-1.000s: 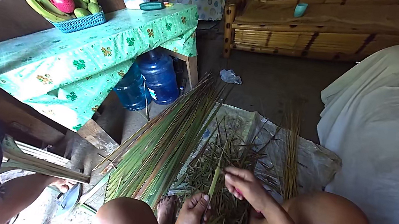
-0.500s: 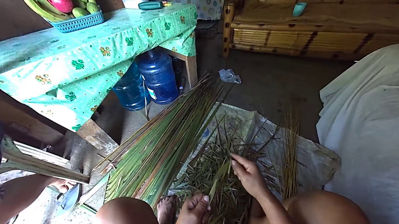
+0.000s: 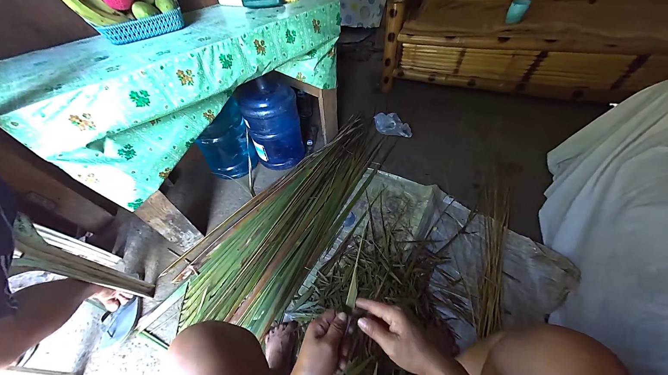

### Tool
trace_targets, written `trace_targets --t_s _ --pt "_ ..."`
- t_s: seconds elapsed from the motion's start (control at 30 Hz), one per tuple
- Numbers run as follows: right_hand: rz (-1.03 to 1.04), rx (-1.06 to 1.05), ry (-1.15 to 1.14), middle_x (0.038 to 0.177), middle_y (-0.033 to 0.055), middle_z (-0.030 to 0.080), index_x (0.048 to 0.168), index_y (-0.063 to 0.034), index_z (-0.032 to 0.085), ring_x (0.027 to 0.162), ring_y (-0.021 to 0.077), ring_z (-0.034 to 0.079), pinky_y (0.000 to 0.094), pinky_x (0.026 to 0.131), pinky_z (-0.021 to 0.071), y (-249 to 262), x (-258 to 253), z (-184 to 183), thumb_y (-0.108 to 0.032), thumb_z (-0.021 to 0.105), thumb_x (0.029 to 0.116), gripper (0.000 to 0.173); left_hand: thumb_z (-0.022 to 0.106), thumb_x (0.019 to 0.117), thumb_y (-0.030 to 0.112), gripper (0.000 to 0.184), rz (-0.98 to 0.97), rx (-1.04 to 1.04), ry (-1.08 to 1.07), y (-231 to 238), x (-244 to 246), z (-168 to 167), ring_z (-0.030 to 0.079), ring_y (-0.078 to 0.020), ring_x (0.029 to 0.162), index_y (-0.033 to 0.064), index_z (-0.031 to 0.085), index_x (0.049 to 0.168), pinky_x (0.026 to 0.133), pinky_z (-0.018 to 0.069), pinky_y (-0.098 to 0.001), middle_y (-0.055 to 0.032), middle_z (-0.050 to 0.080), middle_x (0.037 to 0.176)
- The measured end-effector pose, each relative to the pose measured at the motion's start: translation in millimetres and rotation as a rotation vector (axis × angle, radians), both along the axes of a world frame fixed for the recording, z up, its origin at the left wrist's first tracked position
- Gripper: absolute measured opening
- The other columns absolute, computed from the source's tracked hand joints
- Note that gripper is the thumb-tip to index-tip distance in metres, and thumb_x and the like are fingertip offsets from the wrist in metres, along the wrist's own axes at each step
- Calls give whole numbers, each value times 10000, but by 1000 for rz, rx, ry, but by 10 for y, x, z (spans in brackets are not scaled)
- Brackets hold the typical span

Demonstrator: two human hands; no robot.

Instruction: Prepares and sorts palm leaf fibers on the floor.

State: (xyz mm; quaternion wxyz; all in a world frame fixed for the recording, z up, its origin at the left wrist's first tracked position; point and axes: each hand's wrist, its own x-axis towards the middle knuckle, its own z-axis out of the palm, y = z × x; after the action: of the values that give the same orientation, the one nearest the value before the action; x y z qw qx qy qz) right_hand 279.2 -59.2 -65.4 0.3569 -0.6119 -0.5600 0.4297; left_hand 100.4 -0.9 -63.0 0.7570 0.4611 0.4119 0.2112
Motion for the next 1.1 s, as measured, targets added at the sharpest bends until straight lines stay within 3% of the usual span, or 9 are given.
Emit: trace_targets --t_s 0.1,0.13,0.3,0.4,0.67,0.73,0.8,0.97,1.1 --pt "-125 92 33 987 94 703 1326 23 638 755 57 594 234 725 508 42 115 -69 -204 523 1029 391 342 1112 128 300 -71 12 -9 -43 -35 -22 509 -26 458 50 557 917 450 450 -161 28 551 597" --pt "-141 102 45 994 89 704 1327 28 635 746 36 586 212 716 503 47 152 -73 -198 525 1030 390 339 1107 126 304 -86 20 -24 -58 -43 -38 501 -21 454 58 560 910 449 445 -158 35 547 592" --pt "-212 197 -47 1137 153 732 1307 40 659 951 102 691 268 900 542 82 243 -131 -193 530 1034 382 332 1101 138 308 -90 -5 -86 -90 -53 -45 408 5 416 92 540 878 416 364 -144 70 465 544" --pt "-273 236 -25 1153 142 725 1298 50 657 886 42 654 209 844 524 191 348 -182 -163 529 1027 368 324 1102 149 318 -109 -24 -90 -120 -61 -56 385 12 398 91 550 886 396 340 -142 76 450 526" --pt "-369 268 -96 1274 166 698 1349 25 637 1117 146 690 301 1001 523 309 473 -256 -191 520 1039 396 321 1109 157 334 -123 -77 -100 -100 -86 -55 371 10 393 80 558 887 388 332 -139 76 430 525" --pt "-466 260 -59 1126 126 722 1351 14 636 873 91 658 268 811 535 334 546 -230 -163 499 1043 381 328 1104 155 329 -143 -80 -112 -121 -107 -72 370 13 391 87 561 882 387 331 -137 78 431 525" --pt "-536 241 -2 944 55 674 1346 5 631 688 23 544 202 642 468 345 666 -219 -142 480 1053 362 330 1101 153 328 -144 -85 -115 -132 -113 -83 369 14 391 89 563 879 387 328 -138 79 431 522" --pt "-265 100 19 837 49 650 1286 17 659 657 73 558 264 629 493 133 422 -70 -186 488 1036 365 316 1126 154 330 -58 -120 -72 -19 -37 -23 371 1 393 57 537 900 389 334 -141 60 422 522" --pt "-7 142 -88 1000 135 737 1179 -8 722 881 174 692 367 839 553 -27 53 -89 -217 516 1035 327 319 1128 156 322 -22 -104 -42 12 -2 -11 364 -5 391 58 527 903 387 327 -146 58 411 520"
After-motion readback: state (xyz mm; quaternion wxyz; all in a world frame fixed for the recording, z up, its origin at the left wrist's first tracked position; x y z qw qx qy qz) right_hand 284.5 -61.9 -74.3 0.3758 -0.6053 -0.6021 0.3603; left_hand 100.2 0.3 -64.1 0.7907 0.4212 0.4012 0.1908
